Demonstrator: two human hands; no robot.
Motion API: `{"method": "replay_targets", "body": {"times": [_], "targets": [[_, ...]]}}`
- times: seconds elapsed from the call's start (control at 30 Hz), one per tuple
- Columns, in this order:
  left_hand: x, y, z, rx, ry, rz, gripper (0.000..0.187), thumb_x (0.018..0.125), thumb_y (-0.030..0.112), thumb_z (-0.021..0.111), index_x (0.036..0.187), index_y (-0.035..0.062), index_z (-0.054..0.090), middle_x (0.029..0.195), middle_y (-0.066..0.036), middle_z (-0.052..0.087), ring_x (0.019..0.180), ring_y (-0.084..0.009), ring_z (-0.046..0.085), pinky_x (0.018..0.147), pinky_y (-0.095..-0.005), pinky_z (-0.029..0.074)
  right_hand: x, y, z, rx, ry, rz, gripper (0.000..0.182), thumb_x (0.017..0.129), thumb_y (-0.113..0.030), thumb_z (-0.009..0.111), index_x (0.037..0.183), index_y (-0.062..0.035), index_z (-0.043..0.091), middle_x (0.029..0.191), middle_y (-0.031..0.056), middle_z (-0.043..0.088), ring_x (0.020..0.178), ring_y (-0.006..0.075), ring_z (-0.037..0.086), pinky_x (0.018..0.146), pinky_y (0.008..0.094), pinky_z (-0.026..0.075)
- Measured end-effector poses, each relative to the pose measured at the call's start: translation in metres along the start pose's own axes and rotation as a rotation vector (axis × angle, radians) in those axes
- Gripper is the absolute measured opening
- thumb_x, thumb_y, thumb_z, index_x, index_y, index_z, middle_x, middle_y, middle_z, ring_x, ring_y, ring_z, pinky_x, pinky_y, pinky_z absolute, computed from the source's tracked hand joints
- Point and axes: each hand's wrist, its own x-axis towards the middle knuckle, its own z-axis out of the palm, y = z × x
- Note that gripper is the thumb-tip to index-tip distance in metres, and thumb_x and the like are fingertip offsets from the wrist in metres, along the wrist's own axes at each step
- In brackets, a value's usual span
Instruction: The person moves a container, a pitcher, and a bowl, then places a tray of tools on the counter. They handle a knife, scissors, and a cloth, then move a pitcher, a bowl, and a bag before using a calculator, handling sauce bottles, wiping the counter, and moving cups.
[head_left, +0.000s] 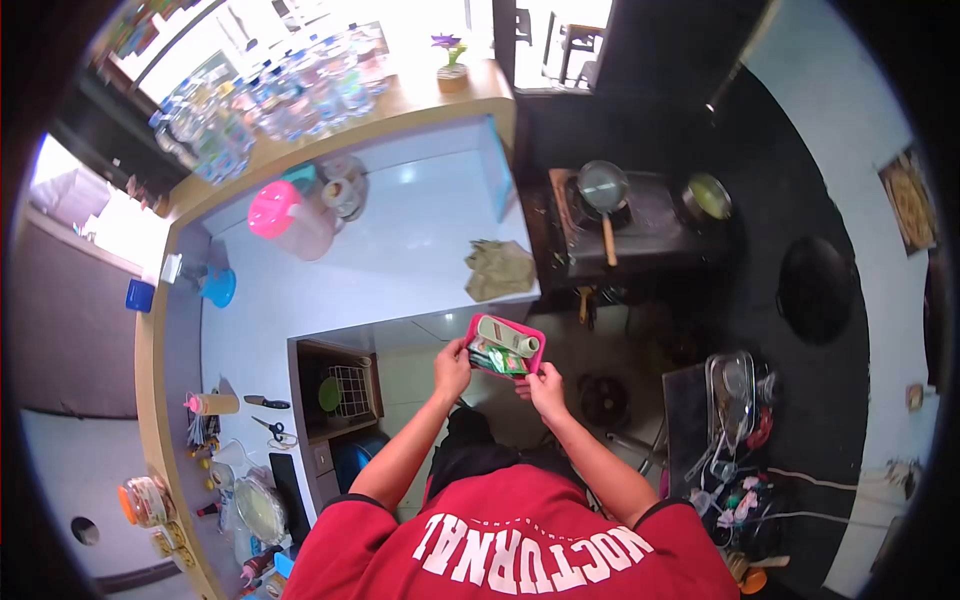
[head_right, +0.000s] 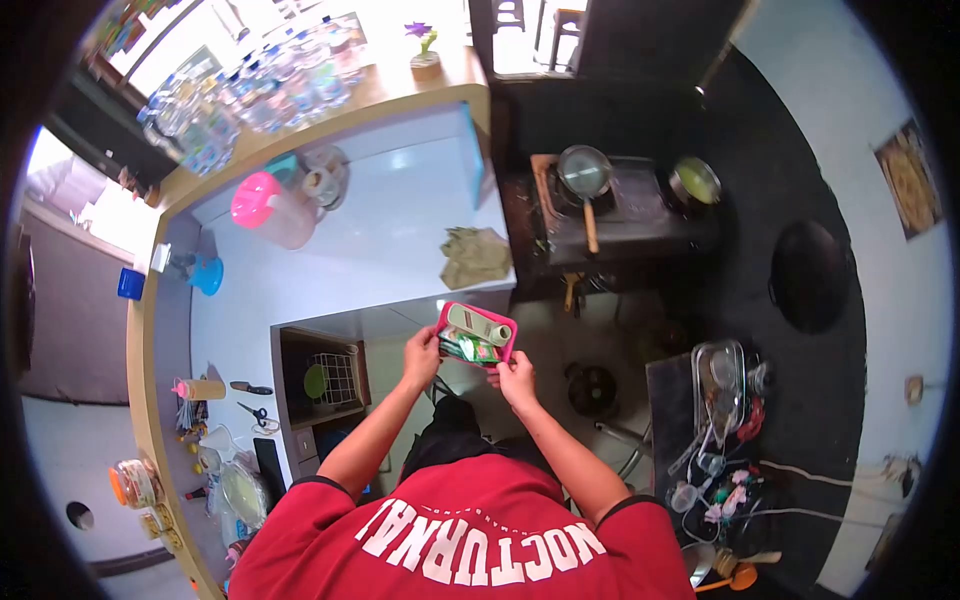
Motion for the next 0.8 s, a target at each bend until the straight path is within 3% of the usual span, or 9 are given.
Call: {"method": "replay_targets", "body": {"times": [0.07, 0.1, 0.2, 0.3, 0.43, 0.47, 0.53, 0.7, 0.8], "targets": [[-0.002, 0.026, 0.011, -0.042, 0.013, -0.096, 0.028, 0.101, 0.013, 0.056, 0.121, 0.0069, 0.074, 0.104, -0.018, 0.078, 0.099, -0.0353, 0.074, 0.092, -0.0462, 0.055, 0.007, -0.011, -0.008, 0.026, -0.019, 0.061, 0.029, 0.1, -0.01, 0.052, 0.127, 0.0005, 0.052, 0.101, 0.0204, 0.074, 0.078, 0.0261, 0.076, 0.068, 0.0366, 0.063], [0.07, 0.031, -0.097, 0.036, 0.073, -0.008, 0.027, 0.101, 0.012, 0.056, 0.12, 0.0063, 0.074, 0.101, -0.017, 0.077, 0.098, -0.0329, 0.074, 0.089, -0.0454, 0.055, 0.046, -0.032, 0.117, 0.081, -0.028, 0.048, 0.029, 0.1, -0.01, 0.051, 0.127, 0.0007, 0.051, 0.101, 0.0203, 0.074, 0.078, 0.0263, 0.076, 0.069, 0.0368, 0.063], [0.126, 0.016, -0.128, 0.162, 0.177, 0.145, 0.026, 0.102, 0.01, 0.054, 0.119, 0.0017, 0.072, 0.093, -0.015, 0.076, 0.09, -0.0215, 0.074, 0.08, -0.0387, 0.056, 0.076, -0.043, 0.182, 0.156, 0.03, 0.101, 0.028, 0.101, -0.01, 0.048, 0.127, 0.0016, 0.05, 0.101, 0.0205, 0.073, 0.082, 0.0279, 0.076, 0.072, 0.0375, 0.063], [0.163, 0.024, -0.157, -0.081, 0.122, 0.078, 0.027, 0.102, 0.009, 0.054, 0.119, -0.0016, 0.072, 0.091, -0.016, 0.075, 0.087, -0.0202, 0.073, 0.079, -0.0358, 0.056, 0.113, -0.038, 0.236, 0.245, 0.035, 0.149, 0.027, 0.103, -0.01, 0.047, 0.127, 0.0026, 0.049, 0.106, 0.0219, 0.072, 0.089, 0.0302, 0.076, 0.075, 0.0393, 0.063], [0.179, 0.022, -0.181, -0.377, -0.019, -0.008, 0.048, 0.107, 0.011, 0.051, 0.155, 0.0069, 0.047, 0.139, -0.012, 0.065, 0.101, -0.0183, 0.069, 0.086, -0.0362, 0.056, 0.133, -0.042, 0.282, 0.329, -0.042, 0.144, 0.032, 0.105, -0.019, 0.054, 0.128, 0.0034, 0.05, 0.117, 0.0238, 0.069, 0.103, 0.0333, 0.073, 0.086, 0.0429, 0.062], [0.181, 0.02, -0.186, -0.394, -0.021, -0.008, 0.05, 0.107, 0.01, 0.051, 0.157, 0.0071, 0.044, 0.143, -0.012, 0.062, 0.103, -0.0185, 0.069, 0.086, -0.0362, 0.056, 0.14, -0.047, 0.283, 0.292, -0.16, 0.223, 0.039, 0.106, -0.027, 0.058, 0.131, 0.0019, 0.05, 0.119, 0.0242, 0.068, 0.106, 0.034, 0.072, 0.09, 0.043, 0.061], [0.175, 0.009, -0.191, -0.431, -0.024, -0.011, 0.055, 0.107, 0.01, 0.051, 0.16, 0.0076, 0.038, 0.15, -0.012, 0.057, 0.109, -0.019, 0.068, 0.088, -0.0363, 0.055, 0.146, -0.06, 0.295, 0.269, -0.12, 0.228, 0.04, 0.107, -0.03, 0.058, 0.132, 0.0008, 0.051, 0.12, 0.025, 0.068, 0.105, 0.0338, 0.073, 0.09, 0.0429, 0.062], [0.161, -0.03, -0.205, -0.464, -0.019, -0.101, 0.05, 0.106, 0.012, 0.055, 0.155, 0.0061, 0.046, 0.14, -0.01, 0.064, 0.104, -0.017, 0.068, 0.083, -0.0332, 0.054, 0.193, -0.077, 0.326, 0.322, 0.02, 0.096, 0.043, 0.104, -0.019, 0.064, 0.136, -0.0001, 0.043, 0.118, 0.0219, 0.062, 0.095, 0.0355, 0.073, 0.085, 0.0448, 0.065], [0.149, -0.047, -0.215, -0.429, 0.034, -0.119, 0.047, 0.106, 0.015, 0.058, 0.151, 0.0052, 0.051, 0.133, -0.009, 0.068, 0.1, -0.0162, 0.069, 0.081, -0.0327, 0.054, 0.243, -0.084, 0.348, 0.386, -0.005, 0.073, 0.04, 0.103, -0.012, 0.064, 0.135, -0.0021, 0.042, 0.116, 0.02, 0.061, 0.091, 0.0348, 0.073, 0.084, 0.0451, 0.066]]}}
